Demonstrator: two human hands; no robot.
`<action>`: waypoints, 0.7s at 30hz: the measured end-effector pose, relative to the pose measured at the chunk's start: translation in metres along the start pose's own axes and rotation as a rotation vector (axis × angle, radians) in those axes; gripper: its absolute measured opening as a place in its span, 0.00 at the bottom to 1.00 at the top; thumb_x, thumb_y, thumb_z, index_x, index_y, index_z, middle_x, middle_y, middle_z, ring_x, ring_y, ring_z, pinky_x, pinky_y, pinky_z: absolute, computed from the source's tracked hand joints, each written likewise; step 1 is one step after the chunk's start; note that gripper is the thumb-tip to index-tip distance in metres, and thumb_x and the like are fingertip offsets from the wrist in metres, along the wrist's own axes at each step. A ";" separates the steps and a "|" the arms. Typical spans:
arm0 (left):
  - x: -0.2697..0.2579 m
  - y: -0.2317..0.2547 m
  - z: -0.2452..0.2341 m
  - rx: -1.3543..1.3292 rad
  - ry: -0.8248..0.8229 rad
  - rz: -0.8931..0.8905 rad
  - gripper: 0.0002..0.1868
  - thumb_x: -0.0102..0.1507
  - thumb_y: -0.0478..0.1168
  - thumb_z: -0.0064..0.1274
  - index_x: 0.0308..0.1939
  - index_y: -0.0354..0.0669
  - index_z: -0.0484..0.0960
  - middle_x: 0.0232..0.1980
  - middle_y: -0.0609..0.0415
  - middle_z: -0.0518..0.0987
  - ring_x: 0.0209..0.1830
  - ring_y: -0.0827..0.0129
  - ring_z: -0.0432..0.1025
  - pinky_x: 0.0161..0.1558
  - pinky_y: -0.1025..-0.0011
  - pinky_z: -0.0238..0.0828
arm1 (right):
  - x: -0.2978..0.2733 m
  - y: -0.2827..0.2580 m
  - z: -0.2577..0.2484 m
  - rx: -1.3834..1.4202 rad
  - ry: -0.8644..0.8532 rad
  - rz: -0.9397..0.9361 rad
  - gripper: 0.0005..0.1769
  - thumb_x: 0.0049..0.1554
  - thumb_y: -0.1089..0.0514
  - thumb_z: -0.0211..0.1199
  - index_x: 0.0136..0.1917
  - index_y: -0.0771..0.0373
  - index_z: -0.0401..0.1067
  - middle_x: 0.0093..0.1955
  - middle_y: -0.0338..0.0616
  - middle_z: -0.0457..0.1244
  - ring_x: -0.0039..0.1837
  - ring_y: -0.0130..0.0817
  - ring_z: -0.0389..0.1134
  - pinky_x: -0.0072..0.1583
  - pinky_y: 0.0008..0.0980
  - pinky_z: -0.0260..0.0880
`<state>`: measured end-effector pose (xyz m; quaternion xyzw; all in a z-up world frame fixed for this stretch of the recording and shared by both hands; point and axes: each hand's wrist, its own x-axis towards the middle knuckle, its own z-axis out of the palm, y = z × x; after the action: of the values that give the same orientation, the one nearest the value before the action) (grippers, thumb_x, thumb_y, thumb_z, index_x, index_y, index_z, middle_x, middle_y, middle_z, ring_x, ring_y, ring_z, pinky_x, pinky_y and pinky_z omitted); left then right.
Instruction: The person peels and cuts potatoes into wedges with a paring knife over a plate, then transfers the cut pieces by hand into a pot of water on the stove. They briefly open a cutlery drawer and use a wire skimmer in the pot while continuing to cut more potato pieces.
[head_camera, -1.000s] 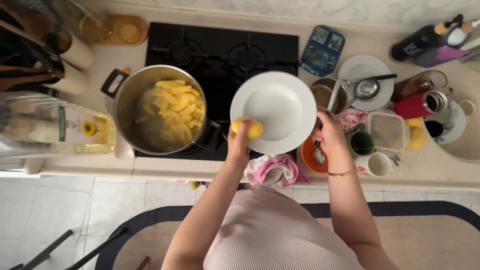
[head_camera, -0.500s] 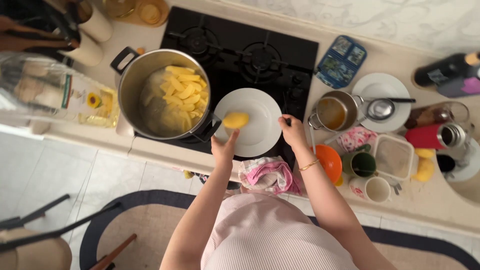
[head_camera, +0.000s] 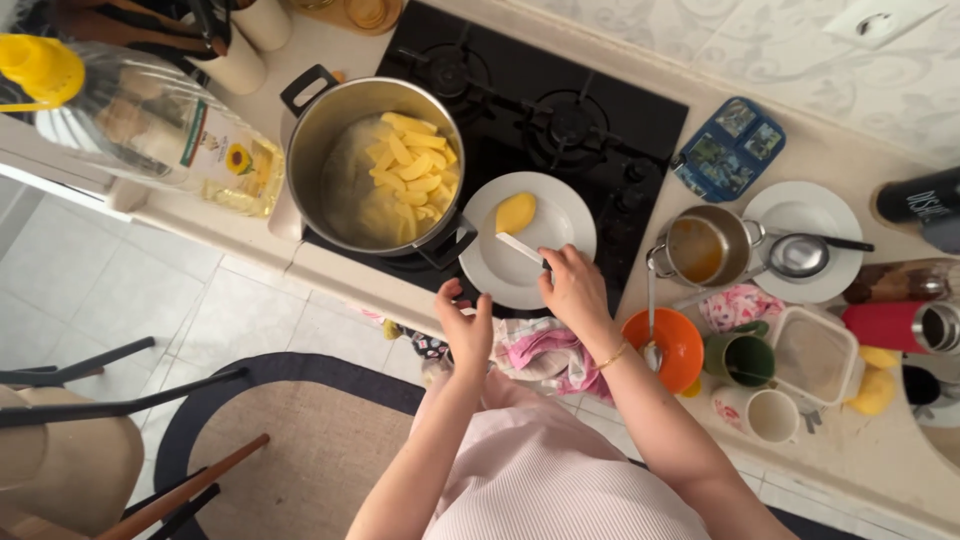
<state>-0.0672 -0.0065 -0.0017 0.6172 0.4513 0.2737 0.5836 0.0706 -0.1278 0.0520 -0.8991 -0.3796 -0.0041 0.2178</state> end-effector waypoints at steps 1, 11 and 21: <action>-0.004 0.004 -0.005 0.003 -0.001 0.004 0.30 0.57 0.39 0.61 0.62 0.40 0.69 0.58 0.51 0.70 0.47 0.67 0.70 0.42 0.68 0.74 | 0.003 -0.006 0.000 0.003 0.003 0.001 0.21 0.56 0.58 0.61 0.63 0.56 0.71 0.53 0.47 0.65 0.55 0.49 0.69 0.56 0.46 0.70; -0.061 0.076 -0.066 0.372 -0.410 0.864 0.28 0.57 0.34 0.61 0.61 0.43 0.76 0.69 0.42 0.69 0.69 0.42 0.64 0.67 0.52 0.62 | -0.071 -0.068 -0.041 -0.093 0.441 0.027 0.26 0.59 0.58 0.64 0.69 0.66 0.68 0.65 0.53 0.64 0.67 0.53 0.64 0.67 0.49 0.64; -0.159 -0.072 -0.060 0.419 -1.064 0.842 0.25 0.61 0.35 0.58 0.63 0.46 0.75 0.71 0.45 0.69 0.71 0.44 0.62 0.70 0.52 0.64 | -0.327 -0.013 0.066 -0.048 0.332 0.608 0.12 0.61 0.54 0.65 0.56 0.60 0.73 0.57 0.46 0.69 0.61 0.47 0.69 0.60 0.45 0.70</action>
<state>-0.2068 -0.1238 -0.0309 0.8884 -0.1286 0.0448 0.4383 -0.1813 -0.3157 -0.0594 -0.9630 -0.0537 -0.0942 0.2467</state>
